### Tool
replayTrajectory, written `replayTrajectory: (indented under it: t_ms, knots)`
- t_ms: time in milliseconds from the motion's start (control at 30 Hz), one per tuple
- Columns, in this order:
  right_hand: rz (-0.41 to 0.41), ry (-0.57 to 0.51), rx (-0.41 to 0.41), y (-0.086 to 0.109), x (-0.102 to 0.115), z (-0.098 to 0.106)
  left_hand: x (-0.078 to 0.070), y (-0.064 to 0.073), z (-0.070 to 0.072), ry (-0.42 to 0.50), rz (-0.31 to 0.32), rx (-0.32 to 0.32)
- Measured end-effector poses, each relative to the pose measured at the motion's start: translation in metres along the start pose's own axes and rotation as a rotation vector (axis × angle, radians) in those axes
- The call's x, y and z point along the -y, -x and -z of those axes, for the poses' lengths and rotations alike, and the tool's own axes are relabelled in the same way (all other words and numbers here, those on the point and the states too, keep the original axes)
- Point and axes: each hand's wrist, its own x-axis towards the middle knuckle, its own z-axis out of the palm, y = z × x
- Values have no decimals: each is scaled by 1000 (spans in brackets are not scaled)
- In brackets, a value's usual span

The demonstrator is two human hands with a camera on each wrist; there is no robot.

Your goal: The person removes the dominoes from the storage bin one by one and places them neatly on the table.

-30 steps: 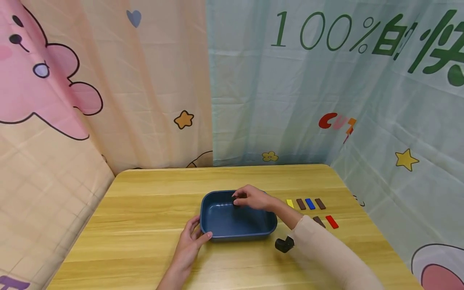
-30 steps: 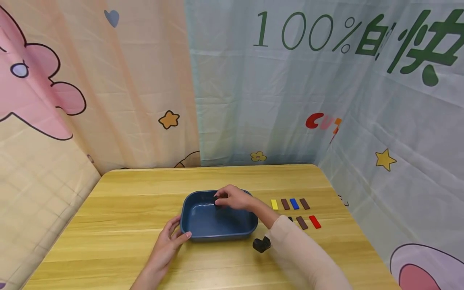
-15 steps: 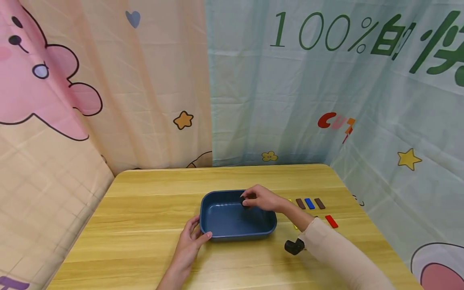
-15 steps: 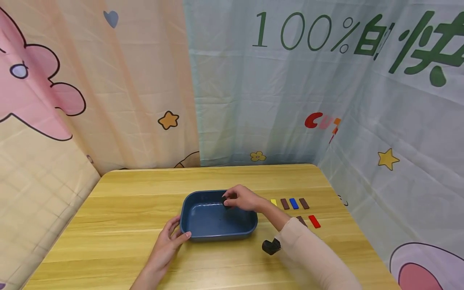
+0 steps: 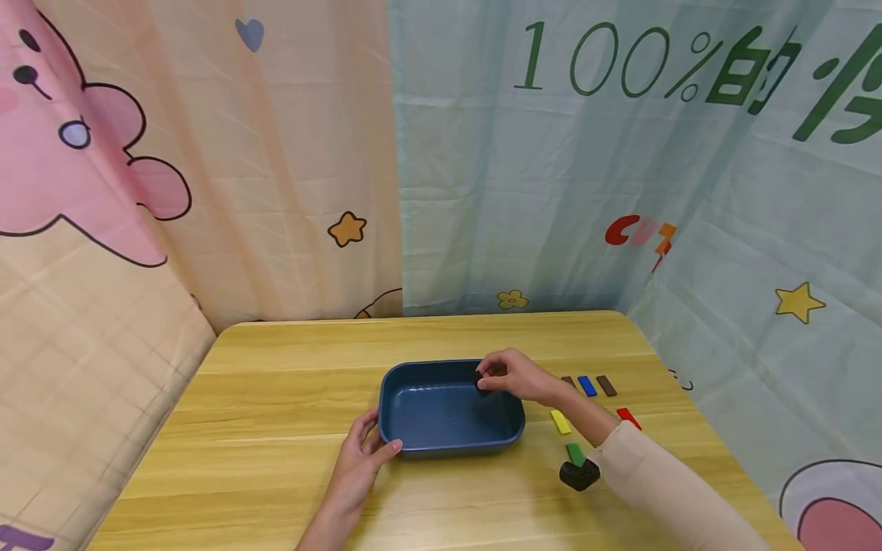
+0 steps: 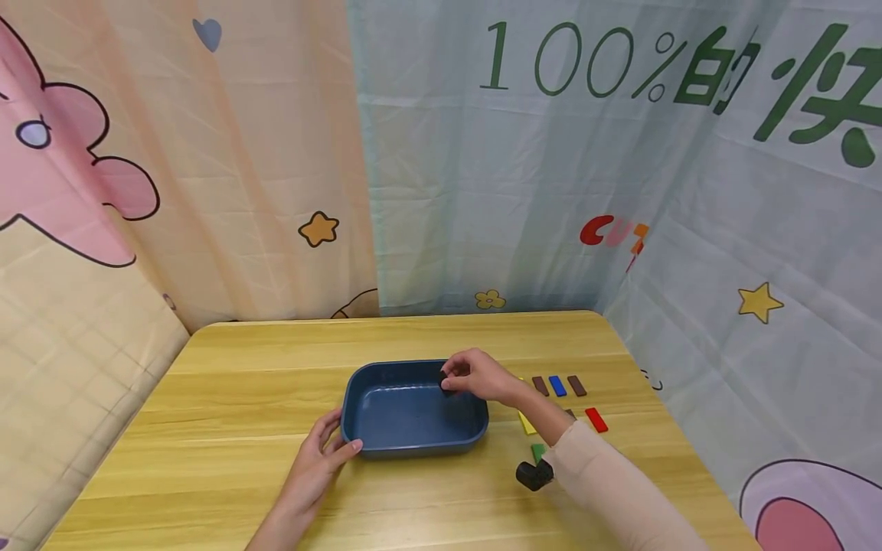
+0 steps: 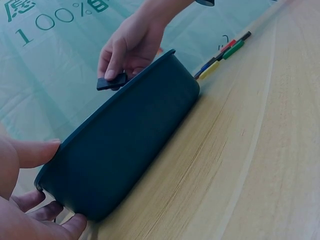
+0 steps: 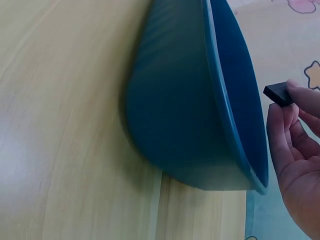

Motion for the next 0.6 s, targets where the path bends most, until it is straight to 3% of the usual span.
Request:
replayTrajectory:
  t_ms: [600]
  knots:
    - [-56, -47, -56, 40, -13, 26, -1, 0, 2, -5, 6, 1]
